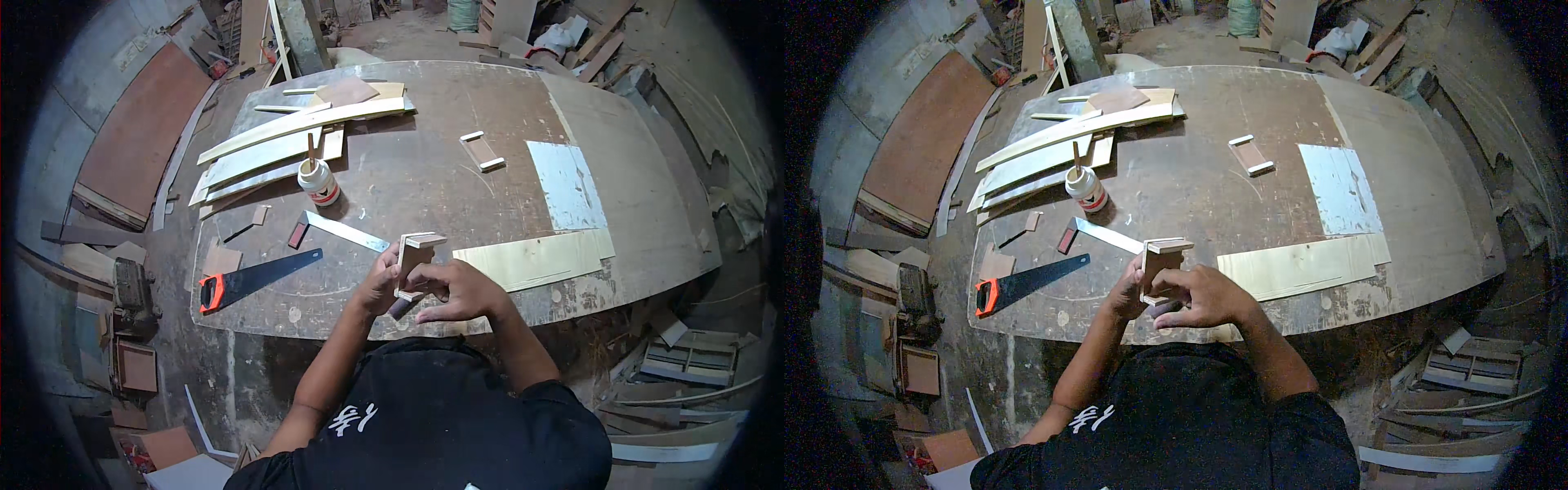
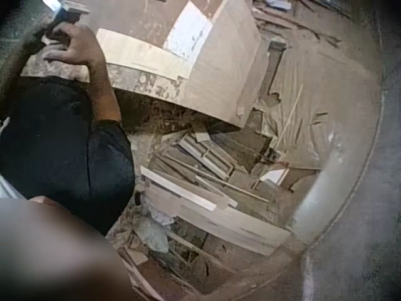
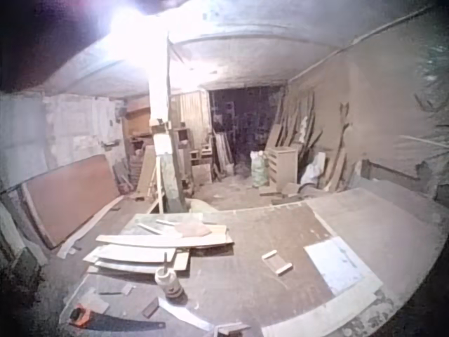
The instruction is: Assemble and sand small wooden components for a project at a workbench.
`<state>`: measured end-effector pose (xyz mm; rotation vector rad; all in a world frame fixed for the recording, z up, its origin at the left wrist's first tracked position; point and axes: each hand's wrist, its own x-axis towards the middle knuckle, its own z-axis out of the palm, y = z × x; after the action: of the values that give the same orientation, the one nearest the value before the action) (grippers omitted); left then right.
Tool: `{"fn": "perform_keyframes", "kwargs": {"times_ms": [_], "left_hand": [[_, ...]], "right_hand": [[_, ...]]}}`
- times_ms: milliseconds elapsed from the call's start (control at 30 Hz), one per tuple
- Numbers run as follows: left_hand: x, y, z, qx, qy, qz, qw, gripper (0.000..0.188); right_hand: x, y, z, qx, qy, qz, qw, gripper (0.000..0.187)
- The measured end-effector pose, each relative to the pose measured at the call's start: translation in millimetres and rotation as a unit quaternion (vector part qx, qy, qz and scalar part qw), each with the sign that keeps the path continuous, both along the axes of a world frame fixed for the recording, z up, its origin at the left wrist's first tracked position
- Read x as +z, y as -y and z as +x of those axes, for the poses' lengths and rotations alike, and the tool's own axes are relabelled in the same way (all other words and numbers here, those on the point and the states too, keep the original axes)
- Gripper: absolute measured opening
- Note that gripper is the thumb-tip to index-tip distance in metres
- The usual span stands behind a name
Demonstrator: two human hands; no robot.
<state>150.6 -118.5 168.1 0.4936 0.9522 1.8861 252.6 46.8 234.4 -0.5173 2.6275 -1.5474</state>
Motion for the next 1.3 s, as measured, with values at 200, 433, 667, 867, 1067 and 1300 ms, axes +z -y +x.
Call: {"fn": "perform_keyframes", "kwargs": {"times_ms": [200, 433, 667, 867, 1067, 1300], "left_hand": [[4, 3, -1, 0.004, 0.006, 0.005, 1.0, 0.096], [2, 4, -4, -0.005, 0.017, 0.019, 1.0, 0.092], [1, 3, -6, 0.004, 0.007, 0.019, 1.0, 0.093], [9, 2, -3, 0.02, 0.026, 0.008, 0.999, 0.094], [-2, 2, -9, -0.001, 0.023, 0.023, 0.999, 0.093], [-2, 2, -11, -0.004, 0.018, 0.021, 1.0, 0.092]], "right_hand": [[8, -2, -1, -0.009, 0.043, 0.033, 0.998, 0.049], [8, -7, -1, -0.021, 0.054, 0.028, 0.998, 0.049], [-3, -10, -1, -0.049, 0.006, 0.014, 0.999, 0.047], [-8, -16, -1, -0.055, 0.002, 0.022, 0.998, 0.048], [-5, -21, 0, -0.068, 0.034, 0.036, 0.997, 0.047], [-8, -24, 1, -0.09, 0.019, 0.043, 0.995, 0.048]]}}
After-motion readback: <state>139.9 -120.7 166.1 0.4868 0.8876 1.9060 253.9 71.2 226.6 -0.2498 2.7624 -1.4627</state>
